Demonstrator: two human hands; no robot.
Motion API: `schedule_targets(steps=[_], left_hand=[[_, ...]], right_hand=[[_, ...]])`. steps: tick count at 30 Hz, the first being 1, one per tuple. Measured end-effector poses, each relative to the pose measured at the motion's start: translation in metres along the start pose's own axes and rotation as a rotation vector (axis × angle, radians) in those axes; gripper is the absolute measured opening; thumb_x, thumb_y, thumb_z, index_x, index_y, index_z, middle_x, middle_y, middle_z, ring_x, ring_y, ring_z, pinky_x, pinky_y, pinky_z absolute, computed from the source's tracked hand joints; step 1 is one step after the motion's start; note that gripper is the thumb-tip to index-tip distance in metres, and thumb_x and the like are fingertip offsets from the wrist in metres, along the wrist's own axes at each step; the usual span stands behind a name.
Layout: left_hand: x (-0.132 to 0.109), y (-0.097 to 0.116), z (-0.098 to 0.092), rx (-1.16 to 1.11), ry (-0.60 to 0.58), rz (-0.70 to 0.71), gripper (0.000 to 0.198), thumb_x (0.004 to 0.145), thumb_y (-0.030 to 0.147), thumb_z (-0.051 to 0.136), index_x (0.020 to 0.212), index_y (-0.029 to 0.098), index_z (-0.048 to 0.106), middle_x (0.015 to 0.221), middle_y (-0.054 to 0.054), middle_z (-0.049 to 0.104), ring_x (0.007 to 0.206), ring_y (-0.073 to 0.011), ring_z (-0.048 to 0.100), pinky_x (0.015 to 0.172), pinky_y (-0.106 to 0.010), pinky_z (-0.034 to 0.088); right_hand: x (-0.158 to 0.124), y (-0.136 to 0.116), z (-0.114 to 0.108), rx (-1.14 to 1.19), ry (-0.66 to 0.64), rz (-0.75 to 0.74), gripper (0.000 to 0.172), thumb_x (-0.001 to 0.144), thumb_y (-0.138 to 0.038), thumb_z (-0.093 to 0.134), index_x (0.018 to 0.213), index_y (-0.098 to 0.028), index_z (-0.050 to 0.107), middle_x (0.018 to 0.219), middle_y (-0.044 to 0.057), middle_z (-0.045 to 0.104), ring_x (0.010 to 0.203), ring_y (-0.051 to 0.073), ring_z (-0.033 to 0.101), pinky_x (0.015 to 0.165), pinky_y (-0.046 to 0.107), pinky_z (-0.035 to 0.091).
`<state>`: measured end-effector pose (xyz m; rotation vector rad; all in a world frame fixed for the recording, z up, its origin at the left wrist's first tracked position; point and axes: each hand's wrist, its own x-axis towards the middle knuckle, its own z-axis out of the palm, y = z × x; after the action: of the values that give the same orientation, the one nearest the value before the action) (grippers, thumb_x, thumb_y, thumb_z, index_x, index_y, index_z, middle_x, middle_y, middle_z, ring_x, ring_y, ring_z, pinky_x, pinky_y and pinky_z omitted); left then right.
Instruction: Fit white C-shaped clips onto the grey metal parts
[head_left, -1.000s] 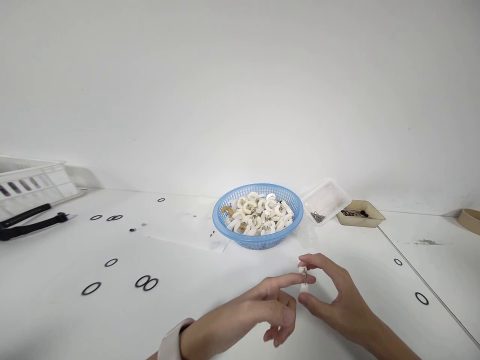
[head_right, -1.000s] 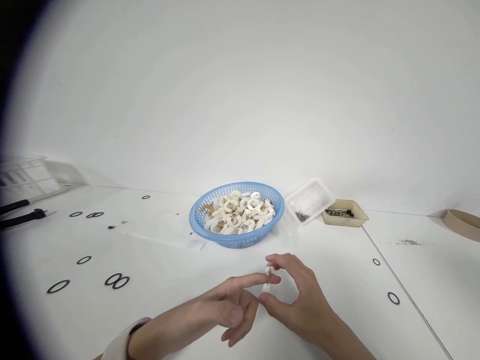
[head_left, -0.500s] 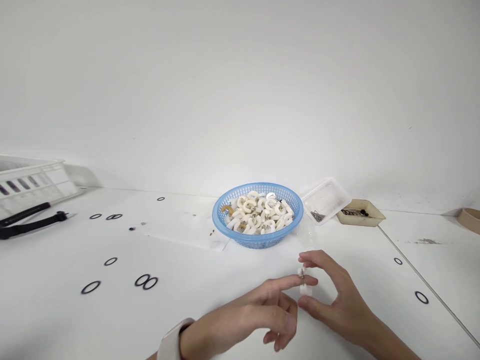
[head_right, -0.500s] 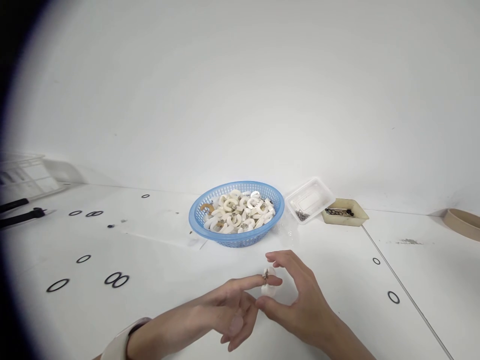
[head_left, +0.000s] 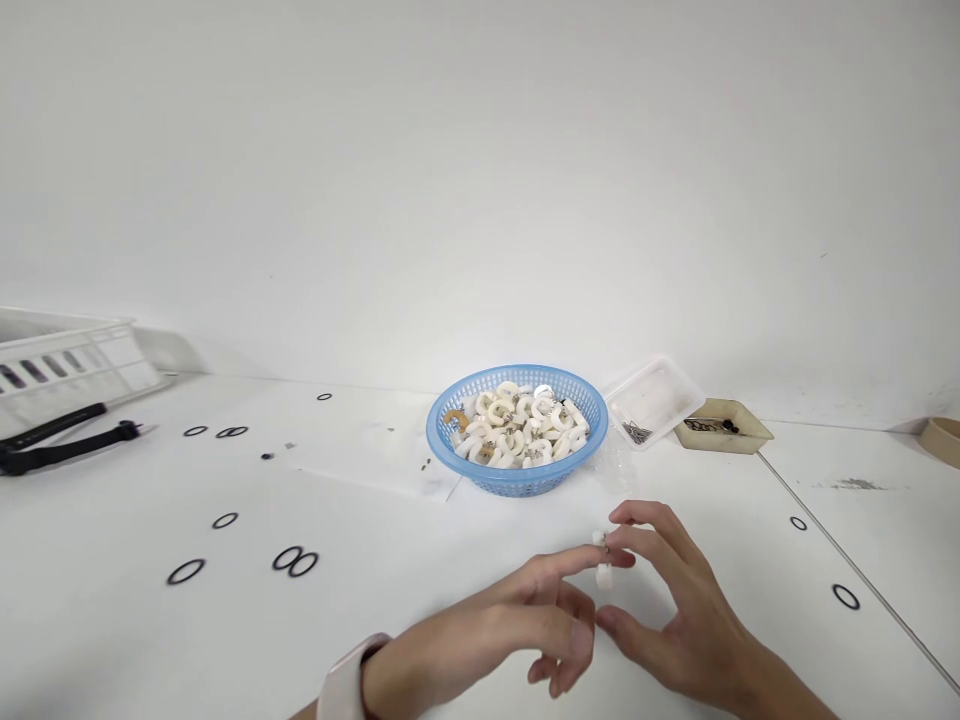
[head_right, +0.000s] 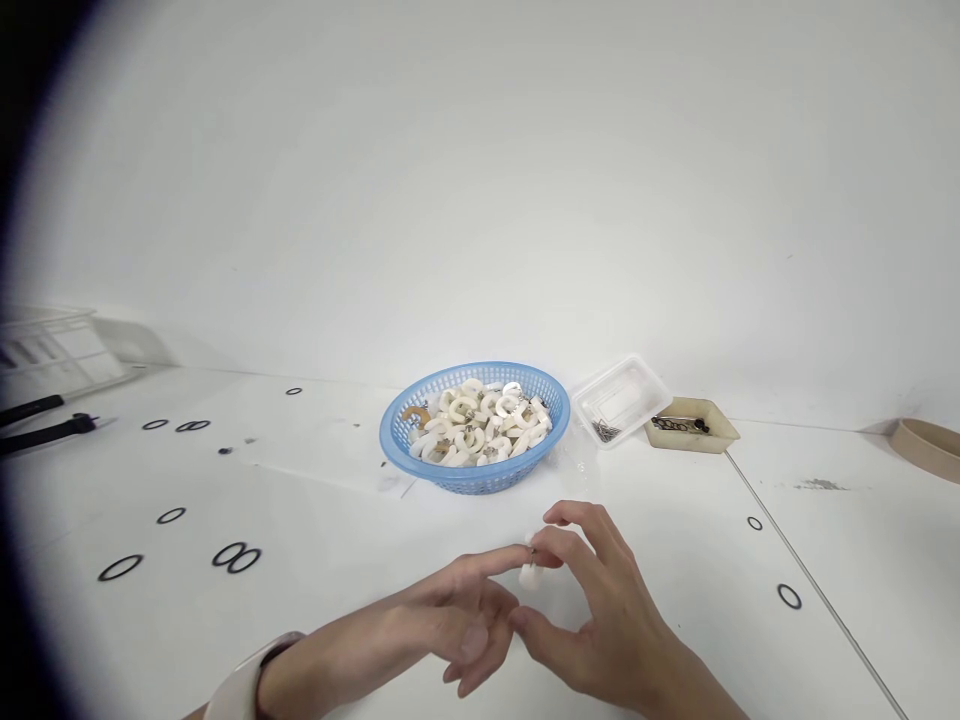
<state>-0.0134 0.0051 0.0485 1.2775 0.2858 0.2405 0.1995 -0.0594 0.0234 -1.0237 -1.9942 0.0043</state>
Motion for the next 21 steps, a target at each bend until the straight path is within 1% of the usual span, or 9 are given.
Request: schedule_targets(steps=[2, 5, 7, 12, 18, 21], left_hand=[[0.0001, 0.0012, 0.0005, 0.0, -0.01, 0.006, 0.068, 0.081, 0.02, 0.059, 0.148, 0.019, 0.05, 0.063, 0.004, 0.056, 0.067, -0.0162, 0.045, 0.062, -0.028, 0.031], [0.0, 0.0015, 0.0005, 0.0, -0.017, 0.002, 0.067, 0.08, 0.02, 0.06, 0.147, 0.02, 0.051, 0.064, 0.004, 0.056, 0.068, -0.0165, 0.045, 0.061, -0.028, 0.031], [-0.0003, -0.0001, 0.0002, -0.001, -0.017, -0.001, 0.067, 0.08, 0.02, 0.06, 0.146, 0.02, 0.051, 0.064, 0.004, 0.056, 0.069, -0.0166, 0.046, 0.061, -0.028, 0.031], [-0.001, -0.0053, -0.0008, -0.015, 0.001, 0.018, 0.068, 0.081, 0.021, 0.059, 0.149, 0.018, 0.048, 0.063, 0.004, 0.057, 0.067, -0.0164, 0.045, 0.062, -0.028, 0.032], [-0.0003, -0.001, -0.0008, -0.022, -0.016, 0.016, 0.069, 0.082, 0.019, 0.059, 0.149, 0.019, 0.048, 0.064, 0.004, 0.057, 0.066, -0.016, 0.044, 0.063, -0.028, 0.033], [-0.0003, -0.0003, -0.0011, -0.033, -0.015, 0.012, 0.068, 0.082, 0.018, 0.059, 0.149, 0.02, 0.049, 0.064, 0.004, 0.057, 0.064, -0.0157, 0.044, 0.064, -0.029, 0.033]], right_hand=[[-0.0004, 0.0002, -0.0005, -0.01, -0.012, -0.003, 0.037, 0.088, -0.016, 0.061, 0.123, -0.023, 0.053, 0.119, 0.011, 0.056, 0.102, 0.023, 0.066, 0.083, 0.033, 0.061], [-0.0007, 0.0, -0.0005, -0.016, -0.012, -0.01, 0.036, 0.088, -0.017, 0.062, 0.122, -0.024, 0.054, 0.117, 0.011, 0.057, 0.102, 0.024, 0.066, 0.081, 0.035, 0.062], [-0.0002, -0.0006, -0.0004, -0.018, -0.013, -0.004, 0.035, 0.088, -0.018, 0.063, 0.122, -0.025, 0.054, 0.117, 0.011, 0.058, 0.103, 0.025, 0.066, 0.082, 0.035, 0.062], [0.0022, -0.0015, -0.0012, -0.001, 0.009, 0.016, 0.042, 0.088, -0.019, 0.062, 0.128, -0.025, 0.05, 0.117, 0.011, 0.059, 0.108, 0.026, 0.063, 0.087, 0.038, 0.06], [0.0011, -0.0009, -0.0021, 0.009, -0.02, 0.011, 0.043, 0.088, -0.016, 0.06, 0.129, -0.025, 0.049, 0.118, 0.01, 0.057, 0.109, 0.025, 0.063, 0.088, 0.036, 0.06], [0.0005, 0.0002, -0.0018, 0.022, -0.026, 0.004, 0.044, 0.089, -0.016, 0.059, 0.131, -0.025, 0.049, 0.12, 0.01, 0.055, 0.107, 0.023, 0.062, 0.085, 0.033, 0.06]])
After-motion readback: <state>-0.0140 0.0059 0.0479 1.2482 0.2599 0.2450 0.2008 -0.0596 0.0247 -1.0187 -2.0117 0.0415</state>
